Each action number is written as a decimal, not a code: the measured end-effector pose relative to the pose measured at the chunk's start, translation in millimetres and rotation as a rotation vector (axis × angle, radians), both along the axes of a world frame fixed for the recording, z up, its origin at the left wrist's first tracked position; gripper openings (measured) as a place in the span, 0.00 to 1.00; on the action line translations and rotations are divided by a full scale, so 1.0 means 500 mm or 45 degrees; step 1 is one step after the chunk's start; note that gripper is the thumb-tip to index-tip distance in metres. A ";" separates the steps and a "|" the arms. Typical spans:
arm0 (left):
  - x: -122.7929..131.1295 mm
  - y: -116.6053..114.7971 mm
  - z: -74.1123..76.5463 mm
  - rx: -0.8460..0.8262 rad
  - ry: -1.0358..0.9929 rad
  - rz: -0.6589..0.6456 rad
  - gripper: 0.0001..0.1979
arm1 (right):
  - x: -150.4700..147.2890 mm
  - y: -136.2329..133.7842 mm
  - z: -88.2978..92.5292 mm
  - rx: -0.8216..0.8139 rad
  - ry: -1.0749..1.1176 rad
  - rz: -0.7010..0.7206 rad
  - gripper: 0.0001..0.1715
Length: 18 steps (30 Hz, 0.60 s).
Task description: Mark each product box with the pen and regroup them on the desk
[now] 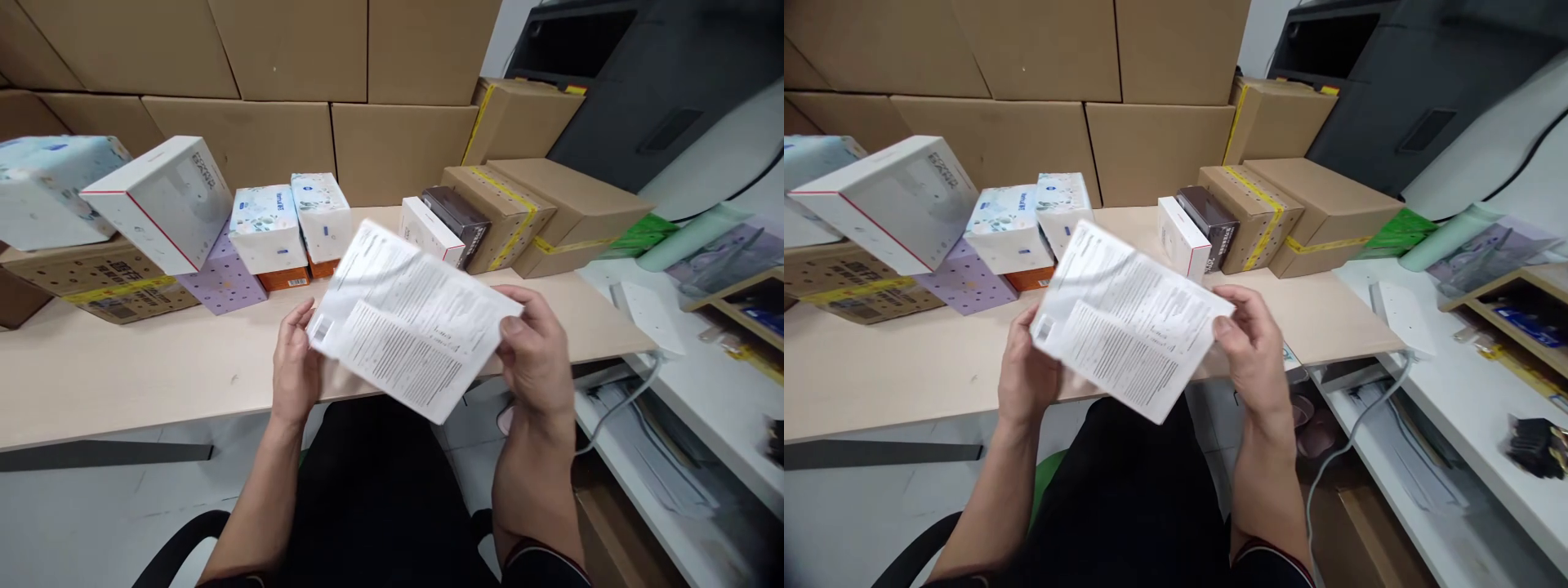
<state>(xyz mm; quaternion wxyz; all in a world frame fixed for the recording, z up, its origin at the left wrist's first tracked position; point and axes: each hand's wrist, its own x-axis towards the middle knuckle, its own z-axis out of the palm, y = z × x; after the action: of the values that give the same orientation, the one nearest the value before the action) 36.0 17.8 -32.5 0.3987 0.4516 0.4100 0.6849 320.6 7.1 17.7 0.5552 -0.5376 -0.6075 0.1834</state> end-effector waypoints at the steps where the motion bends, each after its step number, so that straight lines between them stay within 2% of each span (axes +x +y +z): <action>1: -0.001 0.000 0.004 0.012 -0.027 -0.042 0.28 | -0.012 0.011 -0.011 -0.061 0.081 0.076 0.22; 3: -0.005 -0.002 0.011 0.002 -0.049 -0.138 0.28 | -0.041 0.034 -0.027 -0.160 0.292 0.195 0.21; 5: -0.010 -0.004 0.017 -0.040 -0.076 -0.183 0.24 | -0.070 0.052 -0.035 -0.189 0.421 0.233 0.23; 9: -0.013 -0.004 0.019 -0.052 -0.240 -0.102 0.19 | -0.107 0.048 -0.043 -0.186 0.593 0.336 0.33; 13: -0.007 0.000 0.019 -0.011 -0.359 -0.046 0.16 | -0.126 0.021 -0.057 -0.329 0.738 0.540 0.53; 15: -0.003 0.000 0.021 -0.012 -0.394 -0.030 0.15 | -0.134 0.014 -0.065 -0.359 0.789 0.565 0.60; 18: -0.001 -0.002 0.026 -0.031 -0.419 -0.021 0.16 | -0.142 0.016 -0.073 -0.349 0.851 0.531 0.60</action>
<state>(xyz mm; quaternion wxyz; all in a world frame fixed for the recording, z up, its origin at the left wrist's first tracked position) 35.7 16.6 -19.6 0.4715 0.3318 0.3439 0.7411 249.4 15.0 -18.8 0.5962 -0.3828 -0.4599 0.5353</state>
